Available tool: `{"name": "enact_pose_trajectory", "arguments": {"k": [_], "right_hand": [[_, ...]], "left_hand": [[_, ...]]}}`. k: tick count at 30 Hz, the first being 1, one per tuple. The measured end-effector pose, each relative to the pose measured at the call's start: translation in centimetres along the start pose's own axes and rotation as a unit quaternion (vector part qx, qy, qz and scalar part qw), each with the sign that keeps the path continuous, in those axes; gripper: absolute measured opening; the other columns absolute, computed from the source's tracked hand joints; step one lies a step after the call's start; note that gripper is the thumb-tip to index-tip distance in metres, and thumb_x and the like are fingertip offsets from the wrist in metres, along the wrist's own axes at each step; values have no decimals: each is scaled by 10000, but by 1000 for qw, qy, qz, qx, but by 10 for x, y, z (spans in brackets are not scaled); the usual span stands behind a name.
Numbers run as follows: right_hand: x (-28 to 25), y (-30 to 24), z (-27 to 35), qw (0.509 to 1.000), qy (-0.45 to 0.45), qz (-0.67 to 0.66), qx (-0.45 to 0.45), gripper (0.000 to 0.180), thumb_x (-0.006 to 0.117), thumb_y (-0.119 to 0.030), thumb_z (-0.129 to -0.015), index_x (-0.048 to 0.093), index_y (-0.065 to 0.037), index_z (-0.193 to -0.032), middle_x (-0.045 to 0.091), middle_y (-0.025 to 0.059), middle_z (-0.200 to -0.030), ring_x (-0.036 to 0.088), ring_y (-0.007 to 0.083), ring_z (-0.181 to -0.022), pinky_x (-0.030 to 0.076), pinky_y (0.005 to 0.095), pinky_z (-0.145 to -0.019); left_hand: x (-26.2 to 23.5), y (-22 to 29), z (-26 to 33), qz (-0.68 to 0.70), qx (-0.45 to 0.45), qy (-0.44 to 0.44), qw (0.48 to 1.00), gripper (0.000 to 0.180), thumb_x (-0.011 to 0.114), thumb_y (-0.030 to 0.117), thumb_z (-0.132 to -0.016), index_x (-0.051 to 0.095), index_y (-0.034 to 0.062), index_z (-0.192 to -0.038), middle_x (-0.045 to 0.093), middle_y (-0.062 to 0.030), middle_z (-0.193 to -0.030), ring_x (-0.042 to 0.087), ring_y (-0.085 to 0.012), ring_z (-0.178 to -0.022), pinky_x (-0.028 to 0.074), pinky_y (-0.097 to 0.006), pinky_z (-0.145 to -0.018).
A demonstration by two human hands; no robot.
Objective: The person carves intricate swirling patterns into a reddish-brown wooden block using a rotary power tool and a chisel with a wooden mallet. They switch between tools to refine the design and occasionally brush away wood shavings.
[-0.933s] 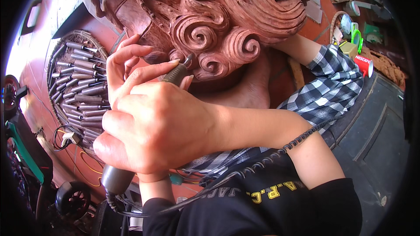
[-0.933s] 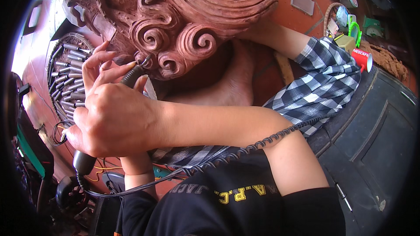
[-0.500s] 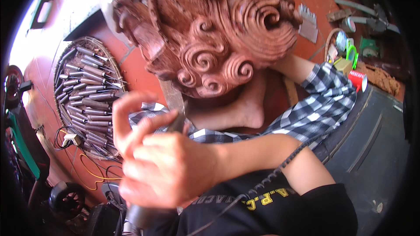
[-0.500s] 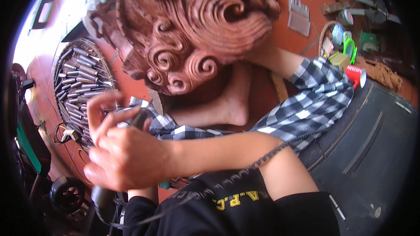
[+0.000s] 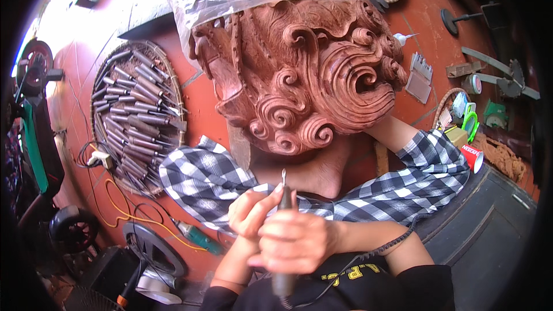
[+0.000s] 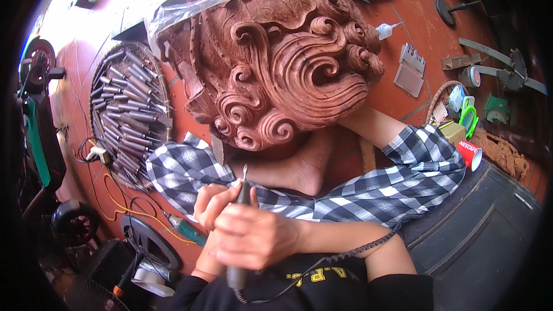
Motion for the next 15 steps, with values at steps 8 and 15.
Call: {"name": "enact_pose_trajectory", "arguments": {"k": [8, 15], "right_hand": [[-48, -2, 30, 973, 5, 119, 200, 395, 869, -310, -701, 659, -64, -928, 564, 85, -961, 577, 262, -836, 525, 350, -703], [-105, -7, 58, 945, 76, 171, 267, 536, 632, -471, -908, 647, 21, -1122, 653, 192, -1019, 673, 285, -906, 573, 355, -768]], "left_hand": [[15, 27, -16, 17, 98, -68, 993, 345, 761, 96, -656, 723, 6, -986, 466, -14, -630, 474, -155, -486, 369, -300, -437], [10, 20, -33, 71, 43, -65, 994, 535, 836, 86, -682, 702, 74, -1200, 620, -90, -888, 603, -231, -786, 496, -356, -669]]}}
Point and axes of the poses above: each hand's wrist, its own z-axis away from the middle knuckle, its own x-axis out of the palm, y = z × x, the point moved 2 cm from there along -z, towards the middle knuckle
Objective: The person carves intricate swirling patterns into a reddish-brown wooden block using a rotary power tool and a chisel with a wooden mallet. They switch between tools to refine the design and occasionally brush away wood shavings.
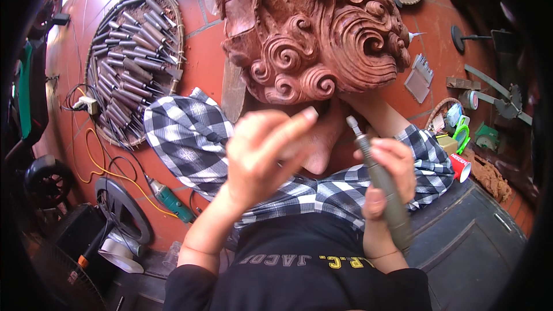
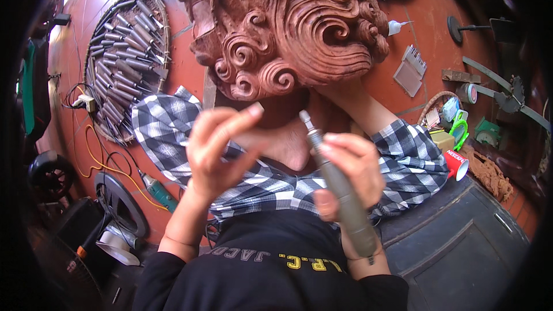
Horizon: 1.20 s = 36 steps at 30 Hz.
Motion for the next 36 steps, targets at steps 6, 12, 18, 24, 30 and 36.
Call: {"name": "enact_pose_trajectory", "arguments": {"k": [6, 12, 18, 24, 30, 36], "right_hand": [[-12, 9, 4, 965, 101, -237, 44, 460, 763, -281, -847, 595, 49, -1120, 589, 250, -1167, 697, 284, -887, 610, 378, -785], [-22, 2, 9, 971, 141, -194, 13, 288, 709, -41, -783, 561, 11, -1025, 578, 205, -1035, 666, 244, -763, 603, 348, -716], [-9, -19, -12, 984, 76, -156, -31, 303, 686, 13, -780, 550, 14, -1050, 573, 200, -1057, 665, 248, -786, 589, 349, -736], [13, -21, -30, 986, 28, -158, -40, 341, 733, 5, -787, 567, 27, -1084, 588, 212, -1090, 682, 234, -807, 583, 342, -784], [18, -40, -59, 996, -36, -67, -56, 342, 782, 54, -716, 598, -1, -999, 629, 173, -994, 645, 216, -876, 552, 308, -814], [8, -78, -117, 988, -132, -18, -83, 314, 757, 1, -756, 545, -15, -987, 576, 128, -923, 575, 177, -782, 510, 291, -744]], "left_hand": [[-5, -52, 29, -136, -128, -36, 982, 425, 774, 216, -811, 693, 127, -1219, 544, -85, -828, 559, -248, -718, 471, -375, -676], [-25, 20, 41, 544, -233, 25, 806, 454, 644, 483, -923, 667, 34, -862, 577, -69, -783, 513, -151, -738, 399, -281, -642], [6, 111, 24, 956, 84, -17, 282, 742, 778, 551, -772, 633, -93, -1110, 546, -33, -874, 427, -73, -687, 320, -214, -601], [-14, 102, 30, 931, 103, -47, 347, 544, 706, 457, -846, 631, -48, -1036, 568, -39, -885, 463, -94, -712, 354, -231, -634], [-18, 55, 47, 833, 51, -19, 551, 368, 635, 363, -921, 630, -2, -962, 591, -44, -897, 500, -115, -737, 389, -247, -666], [23, 29, 25, 867, -182, -102, 454, 276, 623, 283, -971, 600, 12, -1021, 597, -9, -917, 531, -66, -812, 425, -240, -712]]}}
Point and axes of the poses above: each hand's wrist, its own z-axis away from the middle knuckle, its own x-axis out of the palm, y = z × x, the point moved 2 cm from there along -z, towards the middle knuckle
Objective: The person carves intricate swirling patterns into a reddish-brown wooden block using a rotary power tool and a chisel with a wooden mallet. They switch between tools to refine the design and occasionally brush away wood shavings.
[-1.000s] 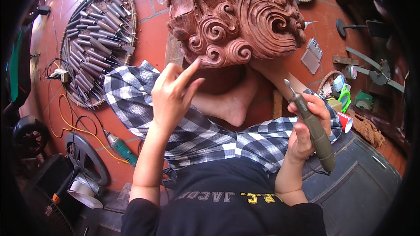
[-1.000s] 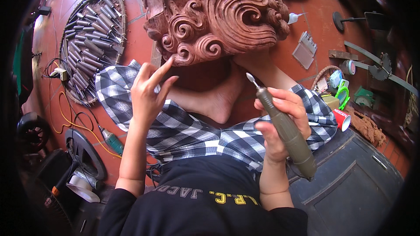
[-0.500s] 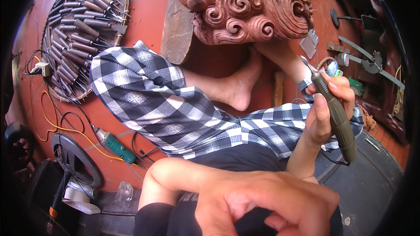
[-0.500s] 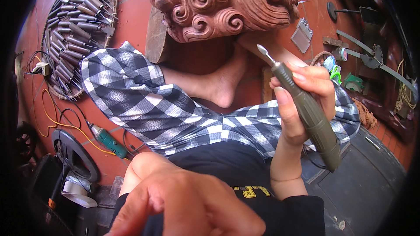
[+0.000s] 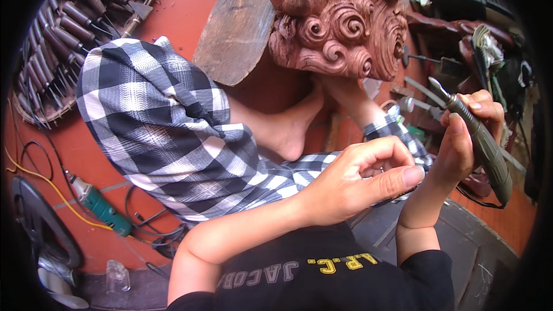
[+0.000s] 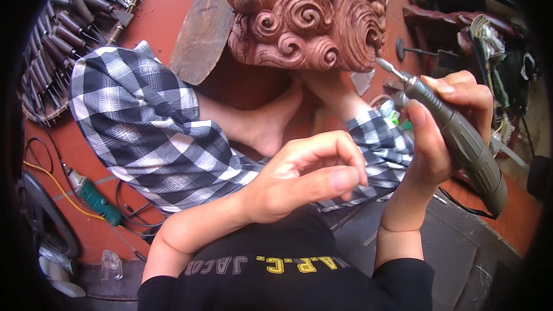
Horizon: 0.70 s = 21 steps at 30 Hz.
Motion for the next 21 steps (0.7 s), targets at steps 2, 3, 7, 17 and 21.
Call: {"name": "enact_pose_trajectory", "arguments": {"k": [2, 3, 7, 17, 21], "right_hand": [[3, -1, -11, 999, -23, 18, -24, 317, 769, 3, -758, 547, -16, -984, 573, 132, -936, 591, 184, -807, 520, 293, -762], [5, 3, -14, 999, -29, 20, -37, 323, 773, 6, -754, 548, -18, -984, 574, 132, -937, 596, 189, -817, 522, 297, -770], [1, 21, -10, 998, -27, -4, -57, 341, 793, 4, -736, 559, -24, -983, 594, 135, -946, 607, 215, -881, 515, 330, -823], [-3, 73, 38, 993, 112, -29, 14, 371, 844, -41, -735, 587, -16, -1001, 639, 156, -999, 629, 238, -963, 512, 356, -891], [3, 82, 40, 987, 140, -68, 39, 360, 818, 22, -726, 590, -16, -1003, 641, 153, -982, 635, 236, -956, 534, 353, -878]], "left_hand": [[-2, -5, -3, -47, -33, 40, 998, 197, 686, 199, -930, 622, 17, -968, 622, -33, -895, 577, -105, -801, 449, -260, -706], [-6, 0, -3, -176, 31, 65, 982, 171, 699, 170, -912, 627, 18, -943, 627, -45, -886, 589, -124, -793, 457, -269, -705], [-26, 15, -4, -547, 250, 212, 770, 153, 757, 105, -822, 629, 23, -830, 638, -155, -987, 635, -295, -930, 494, -372, -810], [-18, 8, -28, -742, 230, 100, 622, 284, 735, 252, -855, 614, 20, -966, 639, -193, -1245, 571, -349, -1251, 367, -528, -1111], [-21, -2, -25, -496, 122, 197, 837, 219, 732, 149, -872, 667, -4, -1015, 715, -133, -897, 725, -267, -809, 559, -331, -709]]}}
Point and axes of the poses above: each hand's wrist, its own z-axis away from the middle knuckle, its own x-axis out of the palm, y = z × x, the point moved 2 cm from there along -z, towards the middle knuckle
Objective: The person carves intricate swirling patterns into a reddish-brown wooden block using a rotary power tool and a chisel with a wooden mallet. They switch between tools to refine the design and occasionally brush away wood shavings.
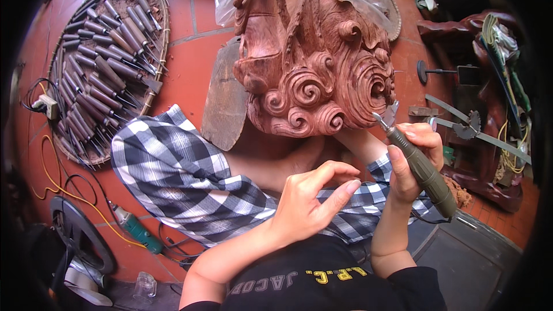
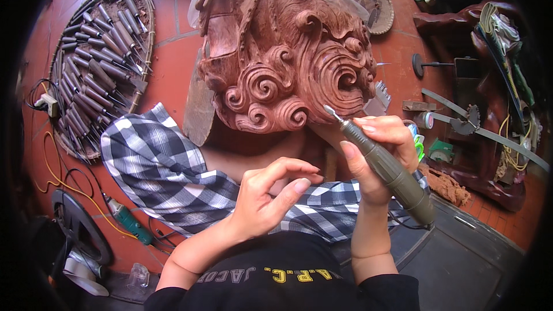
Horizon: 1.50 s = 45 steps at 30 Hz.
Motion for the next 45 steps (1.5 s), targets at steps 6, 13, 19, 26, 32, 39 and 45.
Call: {"name": "enact_pose_trajectory", "arguments": {"k": [6, 13, 19, 26, 32, 39, 45], "right_hand": [[26, -10, -8, 988, -1, 122, -98, 367, 821, 52, -666, 629, -23, -970, 656, 155, -907, 673, 255, -793, 574, 329, -701], [57, -18, -10, 991, -33, 89, -92, 325, 809, 28, -715, 596, -27, -955, 630, 150, -938, 697, 337, -912, 594, 459, -844], [83, -4, -21, 997, -17, 53, -55, 244, 827, -22, -745, 599, -4, -829, 607, 143, -861, 677, 405, -1053, 525, 574, -982], [99, 0, -11, 999, -18, 45, -14, 206, 800, 14, -753, 619, 18, -853, 590, 165, -905, 597, 513, -1145, 506, 580, -998], [102, -13, -17, 988, -105, 114, 6, 135, 763, 4, -761, 647, 34, -823, 639, 181, -895, 628, 493, -1114, 550, 524, -944], [101, -10, -18, 987, -105, 125, 8, 127, 758, 16, -740, 663, 23, -825, 649, 178, -900, 651, 468, -1093, 561, 493, -922], [99, -10, -20, 987, -101, 124, 13, 122, 746, 23, -759, 674, 35, -856, 647, 185, -910, 662, 458, -1074, 560, 511, -922]], "left_hand": [[-11, 16, -8, -202, 123, 61, 970, 328, 756, 21, -812, 649, 8, -1121, 690, -105, -834, 670, -207, -666, 522, -283, -594], [-29, 7, -12, -3, -37, 140, 989, 230, 666, 178, -942, 601, -25, -1029, 667, -85, -801, 627, -101, -682, 517, -244, -629], [-31, 11, -34, 350, -186, -38, 917, 446, 597, 319, -990, 519, -15, -1276, 564, -50, -1184, 529, -116, -1070, 424, -277, -964], [-44, 13, -34, 279, -252, -14, 927, 308, 584, 241, -1007, 573, -5, -1192, 588, -39, -1145, 539, -103, -1066, 417, -275, -958], [-46, 17, -30, 381, -296, 27, 875, 318, 566, 264, -1027, 551, 23, -1234, 621, -10, -1017, 584, -75, -947, 460, -249, -862], [-43, 18, -31, 423, -311, 51, 849, 279, 558, 261, -1028, 555, 35, -1191, 626, -19, -1036, 602, -79, -965, 477, -266, -875], [-42, 23, -36, 410, -329, 62, 849, 223, 548, 253, -1034, 569, 47, -1116, 621, -11, -1007, 600, -81, -959, 477, -262, -869]]}}
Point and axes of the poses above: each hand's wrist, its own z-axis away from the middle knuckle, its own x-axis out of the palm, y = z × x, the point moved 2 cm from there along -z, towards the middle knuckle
